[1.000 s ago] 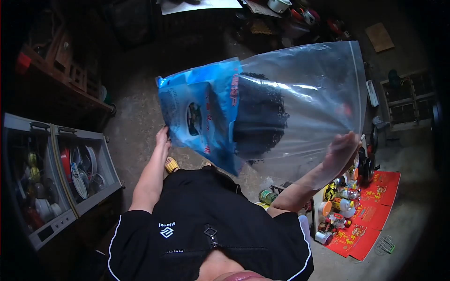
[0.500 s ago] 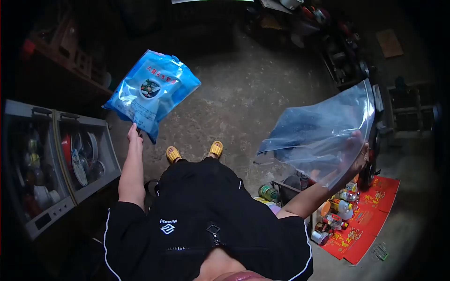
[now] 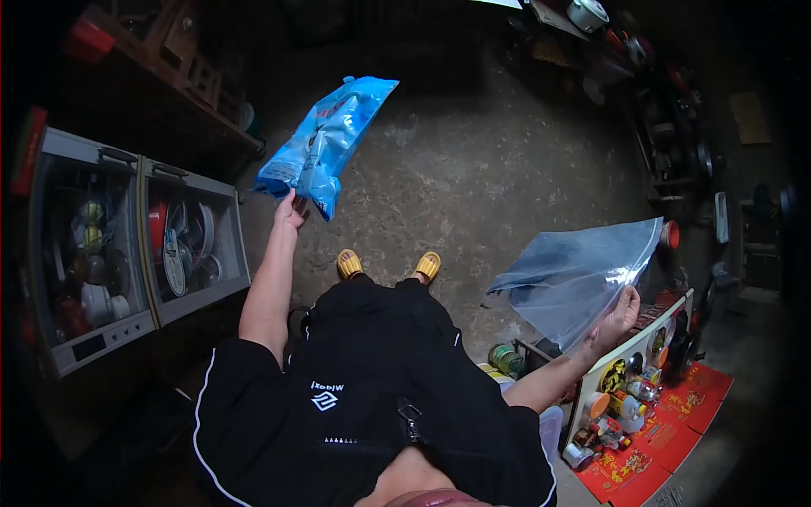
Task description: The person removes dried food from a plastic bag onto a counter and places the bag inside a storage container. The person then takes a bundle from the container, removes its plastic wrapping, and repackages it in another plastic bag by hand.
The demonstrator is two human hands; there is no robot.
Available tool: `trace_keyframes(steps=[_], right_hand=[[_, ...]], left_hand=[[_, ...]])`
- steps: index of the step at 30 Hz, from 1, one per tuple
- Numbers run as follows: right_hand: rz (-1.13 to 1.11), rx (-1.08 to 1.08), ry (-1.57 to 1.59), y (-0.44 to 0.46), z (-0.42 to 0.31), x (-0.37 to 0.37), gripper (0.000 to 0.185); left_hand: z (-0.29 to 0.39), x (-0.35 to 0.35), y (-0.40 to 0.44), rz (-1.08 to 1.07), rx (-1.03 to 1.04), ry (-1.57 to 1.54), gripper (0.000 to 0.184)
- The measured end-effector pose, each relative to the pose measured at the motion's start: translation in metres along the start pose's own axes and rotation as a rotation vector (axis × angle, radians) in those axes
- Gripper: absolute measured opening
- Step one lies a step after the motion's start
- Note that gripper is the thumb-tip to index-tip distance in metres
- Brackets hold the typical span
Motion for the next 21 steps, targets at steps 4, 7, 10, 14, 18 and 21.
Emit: trace_keyframes(steps=[4, 7, 10, 14, 18, 21], right_hand=[[0.009, 0.026, -0.058, -0.016, 0.020, 0.010, 0.018], [0.018, 0.045, -0.096, -0.015, 0.032, 0.015, 0.017], [0.043, 0.067, -0.133, -0.027, 0.034, 0.028, 0.015], [0.044, 0.090, -0.102, -0.031, 0.044, 0.026, 0.016], [0.045, 0.127, -0.052, -0.030, 0.051, 0.026, 0.016], [0.022, 0.123, -0.106, -0.023, 0.056, 0.029, 0.016]], left_hand=[[0.014, 0.021, -0.009, -0.056, 0.065, 0.105, 0.027], [0.028, 0.043, -0.012, -0.213, 0.272, 0.264, 0.029], [0.037, 0.058, -0.032, -0.174, 0.354, 0.422, 0.031], [0.043, 0.075, -0.040, -0.234, 0.553, 0.507, 0.033], [0.041, 0.086, -0.047, -0.276, 0.657, 0.606, 0.032], [0.036, 0.090, -0.046, -0.300, 0.668, 0.669, 0.033]])
Point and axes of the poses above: each hand's wrist, its own y-axis towards the middle knuckle, its own x-axis out of the palm, z = x × y, the point moved 7 cm from there along y, towards the middle knuckle, and after that the axes turned 15 degrees about x, right-handed, at the moved point
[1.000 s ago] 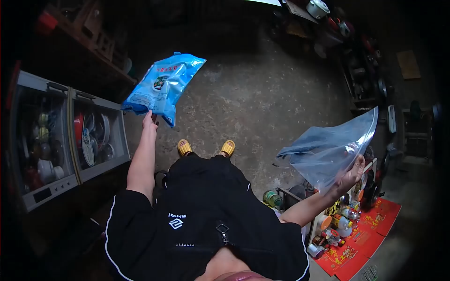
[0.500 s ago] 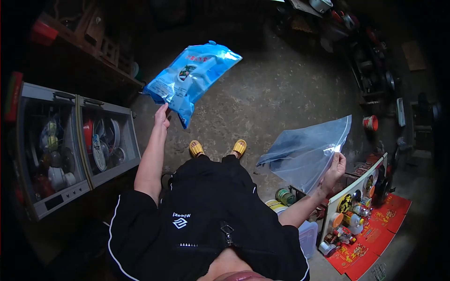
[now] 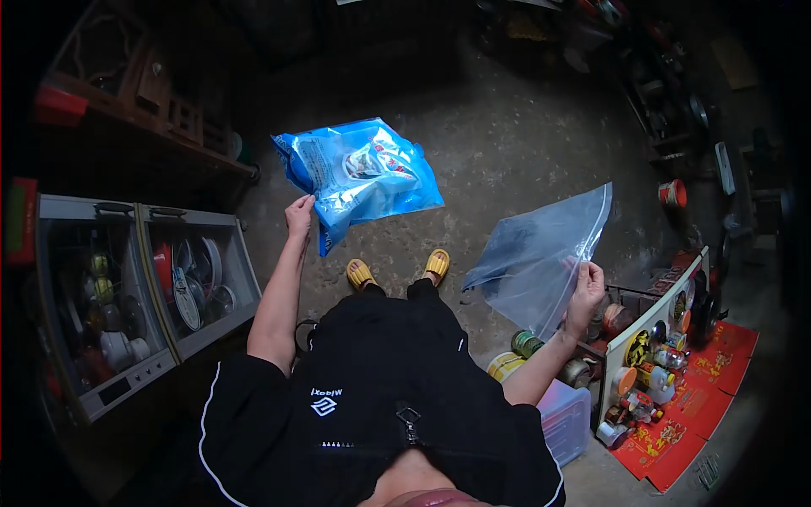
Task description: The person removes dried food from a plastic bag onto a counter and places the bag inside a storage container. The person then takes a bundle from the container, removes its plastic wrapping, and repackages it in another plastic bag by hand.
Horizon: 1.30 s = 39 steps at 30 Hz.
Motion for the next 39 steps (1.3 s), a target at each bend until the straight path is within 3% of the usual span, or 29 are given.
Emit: trace_keyframes(steps=[4, 5, 6, 8, 9, 11, 13, 17, 19, 20, 21, 23, 28, 32, 34, 36, 38, 39], right_hand=[[0.073, 0.013, -0.059, 0.012, 0.017, 0.004, 0.016], [0.109, 0.003, -0.072, 0.019, 0.030, -0.002, 0.016], [0.135, 0.020, -0.107, 0.019, 0.030, -0.002, 0.020], [0.201, 0.037, -0.213, 0.023, 0.035, 0.001, 0.039], [0.196, 0.014, -0.268, 0.031, 0.044, 0.000, 0.037], [0.239, -0.060, -0.293, 0.043, 0.049, 0.001, 0.021], [0.233, 0.033, -0.319, 0.052, 0.066, 0.000, 0.019], [0.154, 0.047, -0.151, 0.088, 0.093, -0.003, 0.020], [0.022, 0.199, 0.037, 0.109, 0.104, 0.005, 0.022], [-0.087, 0.281, 0.008, 0.120, 0.109, 0.005, 0.037], [-0.160, 0.311, 0.120, 0.131, 0.115, 0.006, 0.046], [-0.287, 0.378, 0.343, 0.144, 0.111, 0.012, 0.071], [-0.482, 0.254, 0.616, 0.167, 0.066, 0.016, 0.071], [-0.271, 0.231, 0.796, 0.187, 0.041, -0.005, 0.052], [-0.143, 0.260, 0.863, 0.193, 0.050, -0.011, 0.043], [-0.040, 0.147, 0.853, 0.203, 0.049, -0.024, 0.036], [0.012, 0.113, 0.765, 0.217, 0.052, -0.043, 0.034], [0.050, 0.084, 0.669, 0.225, 0.052, -0.053, 0.034]], left_hand=[[0.010, 0.015, 0.001, 0.048, -0.007, -0.011, 0.032], [0.004, 0.023, 0.006, 0.033, -0.024, -0.148, 0.030], [0.016, 0.035, 0.000, 0.065, -0.174, -0.209, 0.034], [0.033, 0.060, 0.006, 0.041, -0.186, -0.321, 0.039], [0.019, 0.069, 0.025, -0.114, -0.113, -0.363, 0.039], [0.050, 0.104, 0.021, -0.162, -0.134, -0.378, 0.039], [0.087, 0.142, 0.009, -0.146, -0.212, -0.419, 0.038], [0.151, 0.237, -0.019, -0.202, -0.143, -0.644, 0.035], [0.172, 0.286, -0.030, -0.393, -0.027, -0.748, 0.034], [0.184, 0.306, -0.037, -0.404, 0.044, -0.713, 0.033], [0.202, 0.329, -0.053, -0.367, -0.084, -0.837, 0.032], [0.219, 0.363, -0.072, -0.448, -0.071, -0.859, 0.029], [0.231, 0.422, -0.101, -0.596, -0.033, -0.846, 0.019], [0.240, 0.462, -0.117, -0.781, -0.032, -0.801, 0.013], [0.214, 0.474, -0.119, -0.832, -0.146, -0.724, 0.014], [0.205, 0.487, -0.112, -0.955, -0.179, -0.716, 0.024], [0.207, 0.502, -0.095, -0.902, -0.210, -0.506, 0.066], [0.201, 0.507, -0.075, -0.788, -0.202, -0.373, 0.067]])
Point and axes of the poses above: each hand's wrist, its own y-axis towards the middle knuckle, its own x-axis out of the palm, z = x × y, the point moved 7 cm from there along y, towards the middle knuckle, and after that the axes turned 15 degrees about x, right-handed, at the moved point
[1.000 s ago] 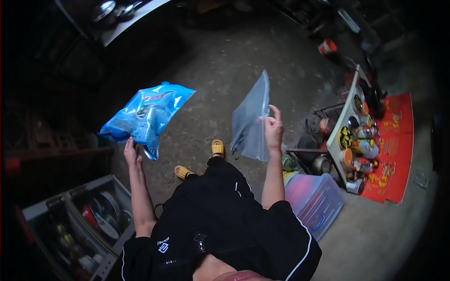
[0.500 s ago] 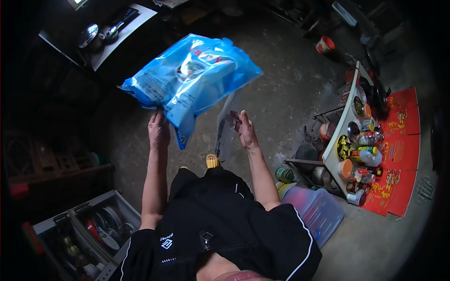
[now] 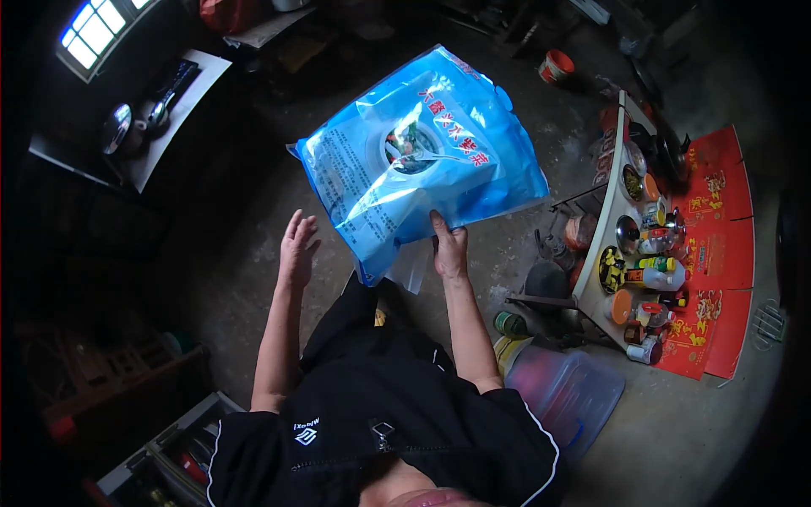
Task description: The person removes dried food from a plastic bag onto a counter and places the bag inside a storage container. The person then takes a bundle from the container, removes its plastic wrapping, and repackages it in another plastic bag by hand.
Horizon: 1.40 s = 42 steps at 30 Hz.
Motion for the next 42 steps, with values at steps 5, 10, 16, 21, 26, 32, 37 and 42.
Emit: trace_keyframes(steps=[5, 10, 16, 21, 26, 32, 37, 42], right_hand=[[0.066, -0.082, -0.123, 0.037, -0.029, -0.014, 0.028], [0.155, -0.123, -0.433, 0.056, -0.088, -0.004, 0.021], [0.256, -0.089, -0.661, 0.045, -0.111, -0.022, 0.025], [0.364, -0.056, -0.591, 0.038, -0.105, -0.036, 0.034], [0.316, 0.091, -0.716, 0.037, -0.075, -0.085, 0.047], [0.430, -0.024, -0.192, -0.006, -0.076, -0.167, 0.038], [0.702, -0.059, -0.024, -0.037, -0.026, -0.228, 0.032], [0.783, -0.115, -0.014, -0.061, 0.006, -0.262, 0.030]], left_hand=[[0.051, 0.035, 0.098, -0.129, 0.300, 0.209, 0.054], [0.091, 0.122, 0.207, -0.402, 0.593, 0.470, 0.046], [0.053, 0.216, 0.271, -0.681, 0.062, 0.435, 0.079], [-0.006, 0.252, 0.306, -0.993, -0.024, 0.233, 0.060], [0.003, 0.276, 0.308, -0.848, -0.094, -0.017, 0.018], [0.039, 0.331, 0.298, -0.773, 0.141, 0.070, 0.016], [0.046, 0.309, 0.327, -0.568, 0.254, 0.039, 0.021], [0.049, 0.288, 0.339, -0.391, 0.313, 0.024, 0.023]])
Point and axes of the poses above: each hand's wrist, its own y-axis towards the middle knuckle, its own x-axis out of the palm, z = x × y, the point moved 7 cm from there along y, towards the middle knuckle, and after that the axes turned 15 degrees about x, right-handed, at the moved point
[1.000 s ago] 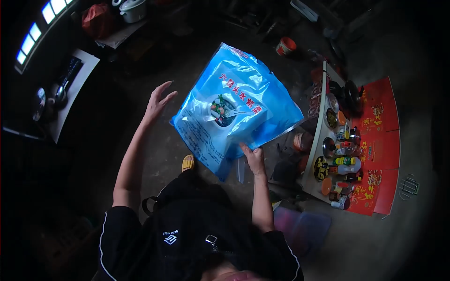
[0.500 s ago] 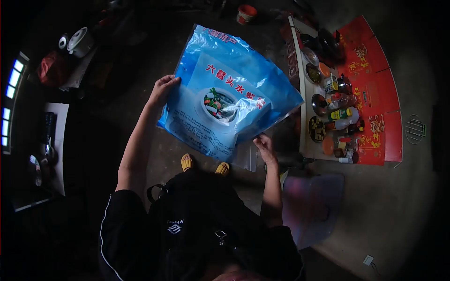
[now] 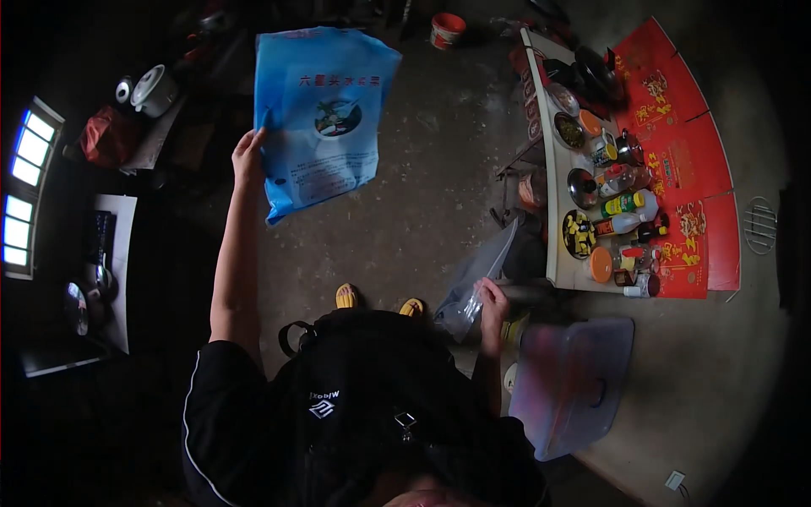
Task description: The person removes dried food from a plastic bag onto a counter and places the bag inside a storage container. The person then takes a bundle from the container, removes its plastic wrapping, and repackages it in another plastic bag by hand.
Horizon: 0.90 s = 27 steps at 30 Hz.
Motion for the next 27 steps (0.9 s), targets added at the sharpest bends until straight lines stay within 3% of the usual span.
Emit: trace_keyframes(steps=[6, 16, 27], right_hand=[[0.216, -0.104, -0.526, -0.024, -0.028, -0.013, 0.023], [0.327, -0.106, -0.640, -0.057, -0.027, -0.025, 0.023], [0.243, -0.115, -0.571, -0.048, -0.015, 0.003, 0.023]], left_hand=[[-0.020, -0.040, 0.000, 0.142, -0.022, -0.114, 0.018], [-0.015, -0.044, -0.012, 0.124, -0.010, -0.030, 0.020], [0.043, -0.008, -0.030, -0.307, 0.034, 0.043, 0.015]])
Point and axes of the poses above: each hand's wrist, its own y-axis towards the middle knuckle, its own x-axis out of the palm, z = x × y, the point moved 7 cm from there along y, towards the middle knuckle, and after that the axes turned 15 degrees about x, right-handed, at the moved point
